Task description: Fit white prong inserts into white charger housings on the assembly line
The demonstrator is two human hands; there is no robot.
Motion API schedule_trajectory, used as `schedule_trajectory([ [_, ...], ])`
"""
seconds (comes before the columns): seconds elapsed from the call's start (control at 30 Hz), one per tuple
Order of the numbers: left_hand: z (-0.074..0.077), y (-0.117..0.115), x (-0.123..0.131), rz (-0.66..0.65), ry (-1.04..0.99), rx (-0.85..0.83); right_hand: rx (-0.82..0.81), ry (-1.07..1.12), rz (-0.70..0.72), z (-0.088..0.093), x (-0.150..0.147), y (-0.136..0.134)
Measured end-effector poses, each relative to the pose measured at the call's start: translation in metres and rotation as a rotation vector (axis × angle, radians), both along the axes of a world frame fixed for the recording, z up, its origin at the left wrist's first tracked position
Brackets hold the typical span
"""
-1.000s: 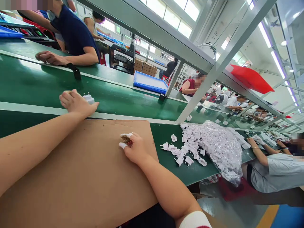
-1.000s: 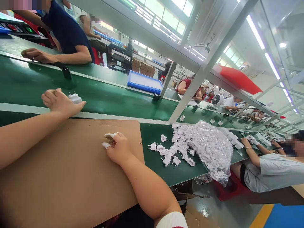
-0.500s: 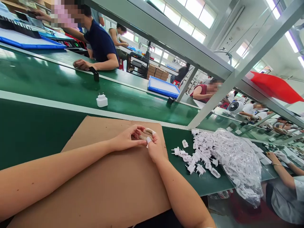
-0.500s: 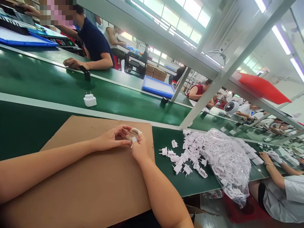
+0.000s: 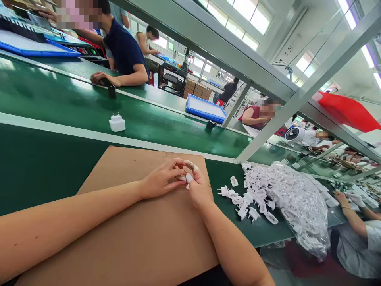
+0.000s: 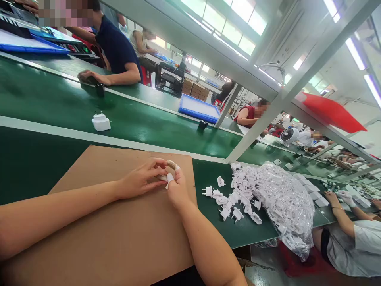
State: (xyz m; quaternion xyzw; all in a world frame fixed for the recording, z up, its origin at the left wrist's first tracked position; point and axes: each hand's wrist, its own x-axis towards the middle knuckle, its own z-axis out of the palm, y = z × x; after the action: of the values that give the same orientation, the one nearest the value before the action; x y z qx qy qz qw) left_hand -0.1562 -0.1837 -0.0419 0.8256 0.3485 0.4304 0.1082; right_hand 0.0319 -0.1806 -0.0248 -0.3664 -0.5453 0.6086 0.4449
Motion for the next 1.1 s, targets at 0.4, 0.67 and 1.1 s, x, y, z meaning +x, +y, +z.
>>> schedule_trajectory([
  [0.4,0.0058,-0.0011,0.0005,0.021,0.099,0.214,-0.070,0.017,-0.102,0.0011,-0.0022,0.0014],
  [0.67,0.0075,-0.0024,-0.0005,0.056,0.066,0.211,-0.057,-0.074,-0.148,0.0033,-0.0008,0.0017],
  [1.1,0.0051,0.0005,-0.0016,0.040,0.016,0.229,-0.058,-0.156,-0.179,0.0090,0.0007,-0.0016],
])
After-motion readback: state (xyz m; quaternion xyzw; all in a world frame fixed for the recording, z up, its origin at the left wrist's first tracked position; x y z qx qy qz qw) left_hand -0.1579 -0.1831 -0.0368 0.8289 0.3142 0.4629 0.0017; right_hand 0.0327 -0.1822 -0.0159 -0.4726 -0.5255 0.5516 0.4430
